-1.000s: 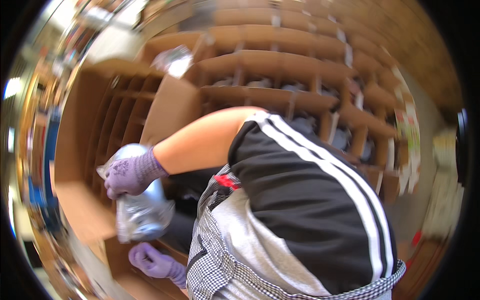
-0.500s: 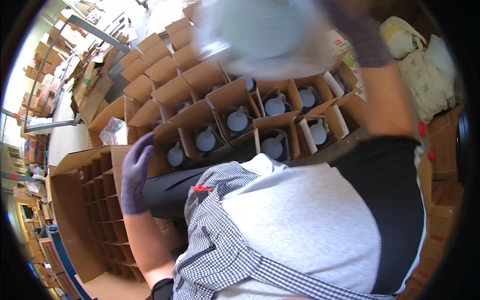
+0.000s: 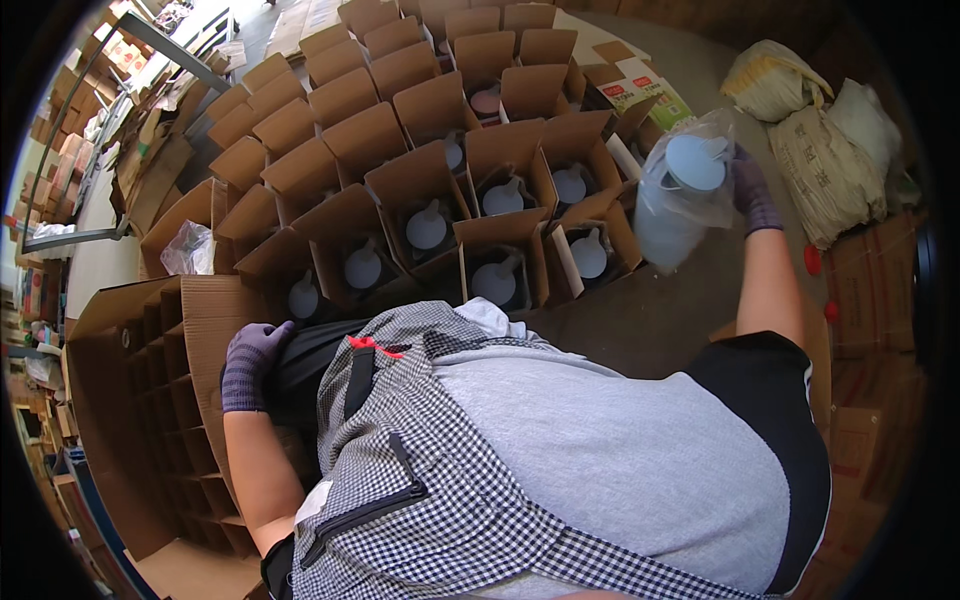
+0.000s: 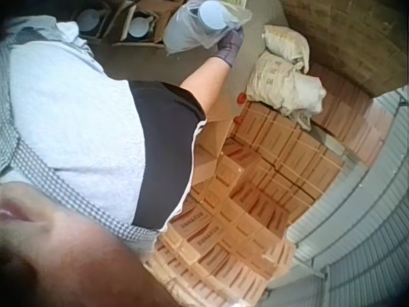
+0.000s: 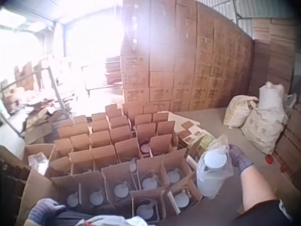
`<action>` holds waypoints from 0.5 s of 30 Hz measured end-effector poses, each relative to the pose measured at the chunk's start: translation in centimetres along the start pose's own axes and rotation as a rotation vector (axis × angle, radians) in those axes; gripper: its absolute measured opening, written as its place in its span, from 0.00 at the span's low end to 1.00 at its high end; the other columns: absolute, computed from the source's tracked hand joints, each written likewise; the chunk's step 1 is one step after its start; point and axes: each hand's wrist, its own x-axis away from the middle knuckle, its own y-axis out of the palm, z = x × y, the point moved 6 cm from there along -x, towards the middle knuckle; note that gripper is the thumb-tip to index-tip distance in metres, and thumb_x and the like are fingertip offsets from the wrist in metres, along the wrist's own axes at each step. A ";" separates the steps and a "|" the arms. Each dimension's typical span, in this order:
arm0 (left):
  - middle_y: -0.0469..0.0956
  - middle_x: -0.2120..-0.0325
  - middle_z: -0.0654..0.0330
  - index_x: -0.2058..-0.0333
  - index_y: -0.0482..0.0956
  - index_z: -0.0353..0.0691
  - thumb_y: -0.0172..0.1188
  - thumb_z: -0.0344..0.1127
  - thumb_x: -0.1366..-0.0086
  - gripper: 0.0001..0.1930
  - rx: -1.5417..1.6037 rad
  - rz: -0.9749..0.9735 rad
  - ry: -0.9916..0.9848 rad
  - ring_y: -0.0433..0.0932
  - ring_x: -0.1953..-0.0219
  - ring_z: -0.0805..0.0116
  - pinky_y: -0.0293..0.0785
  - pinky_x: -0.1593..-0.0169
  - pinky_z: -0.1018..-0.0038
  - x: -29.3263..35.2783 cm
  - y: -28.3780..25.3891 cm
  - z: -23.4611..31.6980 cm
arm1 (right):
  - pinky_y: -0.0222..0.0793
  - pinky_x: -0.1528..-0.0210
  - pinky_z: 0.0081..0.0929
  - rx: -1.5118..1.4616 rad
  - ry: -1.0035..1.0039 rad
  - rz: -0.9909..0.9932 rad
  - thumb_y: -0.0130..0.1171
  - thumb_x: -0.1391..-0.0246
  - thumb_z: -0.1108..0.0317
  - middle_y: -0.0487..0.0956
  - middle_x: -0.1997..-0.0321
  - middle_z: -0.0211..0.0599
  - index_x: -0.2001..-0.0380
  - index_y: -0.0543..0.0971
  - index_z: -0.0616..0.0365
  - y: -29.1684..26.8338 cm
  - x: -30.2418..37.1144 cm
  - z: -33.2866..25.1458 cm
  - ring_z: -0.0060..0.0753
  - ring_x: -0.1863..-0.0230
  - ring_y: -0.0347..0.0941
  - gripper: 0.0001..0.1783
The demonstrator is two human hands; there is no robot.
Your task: The person assembles thermos flasks by inserting glass liners into the housings, attaching the lids, and placing the finished flasks into protective bags before packing them into cardboard boxes.
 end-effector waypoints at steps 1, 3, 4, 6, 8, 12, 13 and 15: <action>0.86 0.62 0.47 0.61 0.89 0.41 0.54 0.68 0.33 0.33 -0.001 -0.003 -0.009 0.84 0.55 0.48 0.76 0.46 0.57 0.3 0.2 -0.2 | 0.72 0.41 0.27 -0.066 0.022 -0.008 0.54 0.38 0.71 0.83 0.49 0.34 0.43 0.81 0.59 0.5 -0.7 1.5 0.30 0.48 0.76 0.21; 0.87 0.61 0.48 0.60 0.89 0.43 0.53 0.69 0.33 0.33 -0.005 -0.010 -0.025 0.84 0.53 0.49 0.75 0.44 0.56 0.6 0.8 -0.5 | 0.72 0.41 0.28 0.099 0.024 -0.065 0.55 0.39 0.73 0.83 0.47 0.34 0.43 0.80 0.59 1.4 -2.3 4.1 0.31 0.48 0.76 0.21; 0.86 0.61 0.48 0.60 0.89 0.43 0.53 0.69 0.33 0.33 -0.006 0.003 -0.018 0.84 0.53 0.49 0.75 0.45 0.56 0.7 0.6 -0.1 | 0.72 0.41 0.29 0.184 0.023 -0.088 0.55 0.40 0.73 0.83 0.47 0.34 0.43 0.80 0.59 1.5 -3.1 5.4 0.31 0.48 0.77 0.21; 0.86 0.61 0.48 0.60 0.89 0.43 0.54 0.68 0.33 0.32 -0.007 0.023 -0.007 0.84 0.53 0.48 0.76 0.45 0.56 1.2 0.5 0.7 | 0.73 0.43 0.30 0.153 0.021 -0.128 0.59 0.40 0.71 0.84 0.50 0.34 0.43 0.80 0.60 2.2 -4.3 7.8 0.31 0.50 0.78 0.21; 0.86 0.63 0.48 0.61 0.89 0.41 0.55 0.67 0.33 0.31 0.016 0.036 0.001 0.84 0.55 0.48 0.76 0.47 0.57 1.1 0.8 0.9 | 0.73 0.44 0.31 0.266 0.008 -0.133 0.61 0.40 0.68 0.84 0.51 0.36 0.44 0.80 0.59 1.6 -4.9 9.0 0.33 0.52 0.79 0.21; 0.86 0.64 0.48 0.61 0.89 0.41 0.56 0.66 0.33 0.31 0.037 0.040 -0.036 0.84 0.56 0.48 0.76 0.48 0.57 1.8 0.9 0.3 | 0.73 0.42 0.39 0.960 -0.082 -0.163 0.60 0.39 0.62 0.83 0.48 0.53 0.46 0.79 0.56 2.5 -3.9 7.5 0.51 0.46 0.79 0.20; 0.86 0.64 0.48 0.62 0.89 0.41 0.56 0.66 0.33 0.31 0.043 0.054 -0.074 0.84 0.56 0.48 0.76 0.48 0.57 3.1 0.6 -0.7 | 0.73 0.42 0.41 1.029 -0.101 -0.184 0.60 0.38 0.61 0.82 0.46 0.55 0.46 0.79 0.56 4.5 -3.2 6.9 0.54 0.44 0.78 0.20; 0.86 0.64 0.48 0.62 0.89 0.41 0.56 0.66 0.33 0.30 0.046 0.066 -0.111 0.84 0.56 0.48 0.76 0.49 0.57 4.2 0.2 -1.3 | 0.72 0.40 0.47 1.200 -0.046 -0.208 0.57 0.37 0.58 0.80 0.43 0.56 0.46 0.79 0.56 6.9 -0.9 6.3 0.56 0.39 0.76 0.21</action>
